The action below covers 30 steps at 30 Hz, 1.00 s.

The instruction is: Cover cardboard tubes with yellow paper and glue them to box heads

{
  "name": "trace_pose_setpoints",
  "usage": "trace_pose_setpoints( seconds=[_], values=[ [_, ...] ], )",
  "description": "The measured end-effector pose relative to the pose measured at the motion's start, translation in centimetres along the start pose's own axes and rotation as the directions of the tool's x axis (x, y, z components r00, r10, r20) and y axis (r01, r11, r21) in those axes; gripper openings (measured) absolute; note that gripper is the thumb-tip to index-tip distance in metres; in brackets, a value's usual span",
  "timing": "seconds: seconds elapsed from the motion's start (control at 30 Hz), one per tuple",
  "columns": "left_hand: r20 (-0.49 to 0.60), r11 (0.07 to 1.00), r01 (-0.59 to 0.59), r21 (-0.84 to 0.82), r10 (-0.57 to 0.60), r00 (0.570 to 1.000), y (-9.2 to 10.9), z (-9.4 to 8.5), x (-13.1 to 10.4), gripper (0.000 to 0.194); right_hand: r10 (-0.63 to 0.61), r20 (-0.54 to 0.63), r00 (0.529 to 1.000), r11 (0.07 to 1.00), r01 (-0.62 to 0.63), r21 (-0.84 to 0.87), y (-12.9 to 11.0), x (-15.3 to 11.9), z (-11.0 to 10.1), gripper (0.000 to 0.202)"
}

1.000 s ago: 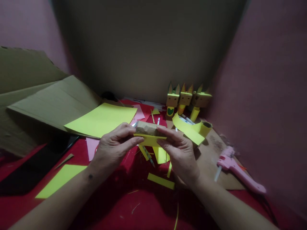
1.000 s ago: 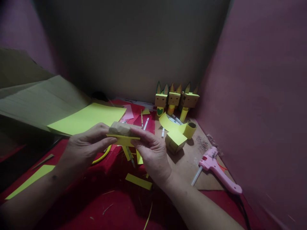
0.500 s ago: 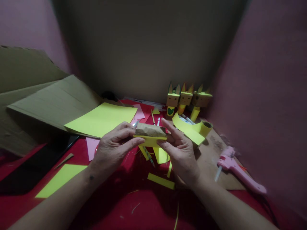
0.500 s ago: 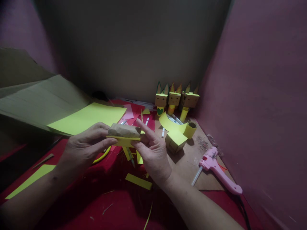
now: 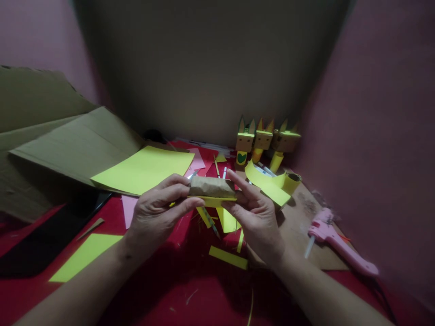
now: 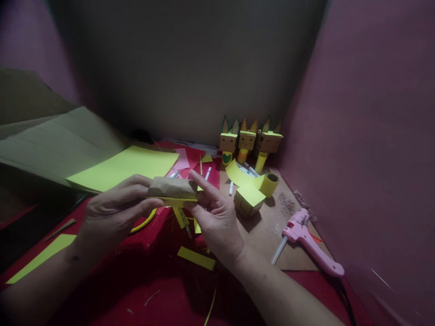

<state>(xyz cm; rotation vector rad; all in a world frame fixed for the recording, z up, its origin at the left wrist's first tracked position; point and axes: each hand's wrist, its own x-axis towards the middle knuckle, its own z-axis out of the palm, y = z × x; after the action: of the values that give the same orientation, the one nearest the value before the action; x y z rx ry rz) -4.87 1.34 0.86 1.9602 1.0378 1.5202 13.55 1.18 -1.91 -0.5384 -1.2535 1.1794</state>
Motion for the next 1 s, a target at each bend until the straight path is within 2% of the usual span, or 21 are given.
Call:
trace_pose_setpoints(
  seconds=[0.1,0.2,0.33,0.47,0.6,0.8,1.0],
  values=[
    [-0.011,0.998,-0.054,0.032,0.054,0.998,-0.04,-0.02,-0.10,0.008,-0.001,-0.027,1.000,0.995,-0.002,-0.098,-0.11,-0.04,-0.21,0.050],
    [0.024,0.997,-0.067,0.042,0.066,0.998,-0.06,0.01,-0.18,0.007,0.004,-0.038,0.999,0.988,-0.010,-0.155,-0.20,0.07,-0.42,0.051],
    [0.064,0.997,-0.072,0.022,0.070,0.996,-0.22,0.10,-0.37,0.007,-0.004,-0.047,0.999,0.991,-0.003,-0.135,-0.29,0.28,-0.37,0.041],
    [0.029,0.999,0.005,0.043,-0.006,1.000,-0.50,0.10,-0.66,0.006,0.016,-0.063,0.998,0.996,-0.022,-0.085,-0.33,0.28,-0.02,0.037],
    [0.017,0.999,0.030,0.011,-0.031,0.999,-0.58,0.14,-0.79,0.007,0.039,-0.045,0.998,0.999,-0.038,0.015,-0.32,0.27,0.11,0.033],
    [-0.002,0.997,0.080,0.005,-0.079,0.997,-0.17,0.24,-0.65,0.004,0.066,-0.018,0.998,0.998,-0.067,-0.013,-0.34,0.32,-0.08,0.042],
    [0.019,0.997,0.057,0.045,-0.058,0.998,-0.15,0.12,-0.46,0.010,0.052,-0.027,0.998,0.999,-0.052,-0.006,-0.29,0.37,-0.03,0.040]
  ],
)
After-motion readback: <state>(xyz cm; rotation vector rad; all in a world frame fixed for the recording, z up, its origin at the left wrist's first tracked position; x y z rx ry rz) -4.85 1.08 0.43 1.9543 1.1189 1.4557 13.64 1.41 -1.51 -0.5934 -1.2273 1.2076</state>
